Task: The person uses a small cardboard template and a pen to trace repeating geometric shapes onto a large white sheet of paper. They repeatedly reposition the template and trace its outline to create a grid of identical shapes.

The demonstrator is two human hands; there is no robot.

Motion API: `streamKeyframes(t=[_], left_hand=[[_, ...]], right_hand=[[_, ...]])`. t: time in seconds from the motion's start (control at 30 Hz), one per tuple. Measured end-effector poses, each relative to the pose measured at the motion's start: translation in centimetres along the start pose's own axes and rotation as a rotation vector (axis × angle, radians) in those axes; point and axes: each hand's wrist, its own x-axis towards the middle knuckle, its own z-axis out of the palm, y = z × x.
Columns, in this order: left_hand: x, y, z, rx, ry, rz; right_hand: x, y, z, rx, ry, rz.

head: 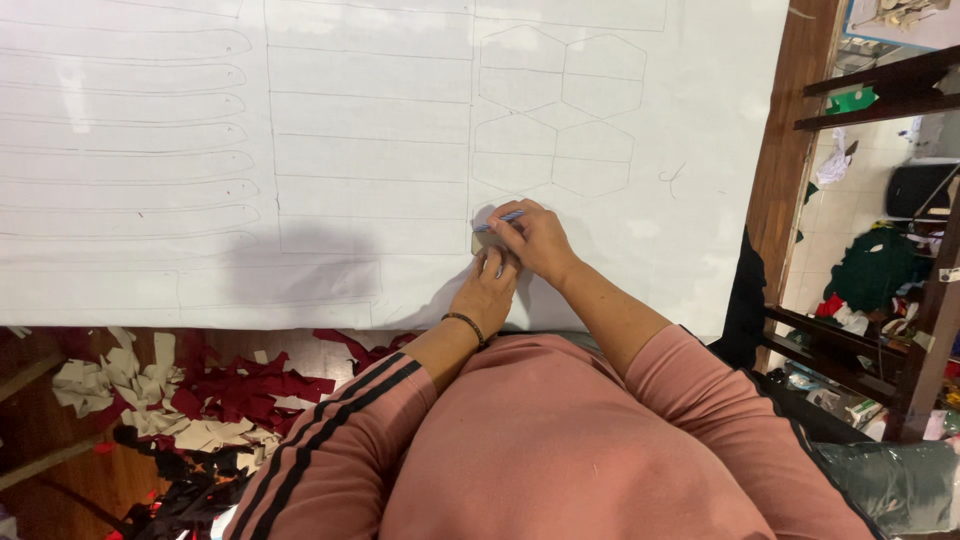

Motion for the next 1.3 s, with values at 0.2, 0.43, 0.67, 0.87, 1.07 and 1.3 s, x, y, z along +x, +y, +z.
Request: streamKeyframes(t=[0.2,0.43,0.67,0.87,1.07,1.3], left_hand=[[-0.1,-0.1,-0.2,0.000,-0.004,0.015],[-0.2,-0.2,0.0,0.061,0.029,0.016],[-0.5,-0.7,-0.3,0.056,0.124,0.013],[-0.4,-1.2,-2.0,0.026,0.110,0.030],[0.3,-2.1,-3.3,0.015,0.042,0.080],[1.6,-4.1,-5.0,-0.120,0.041,0.104]], right_hand=[[-0.9,-0.6,-0.6,0.036,0.027,0.002],[-2.8,0.5,-2.2,0.097,0.103,0.043],[-5.3,1.7,-5.0,0.097,0.182,0.163],[-7.2,3.0,-5.7,0.157,0.289,0.302],[-8.2,3.4,-5.3,0.130,0.355,0.242],[-9.6,4.1,-3.5,-0.378,0.385,-0.290]])
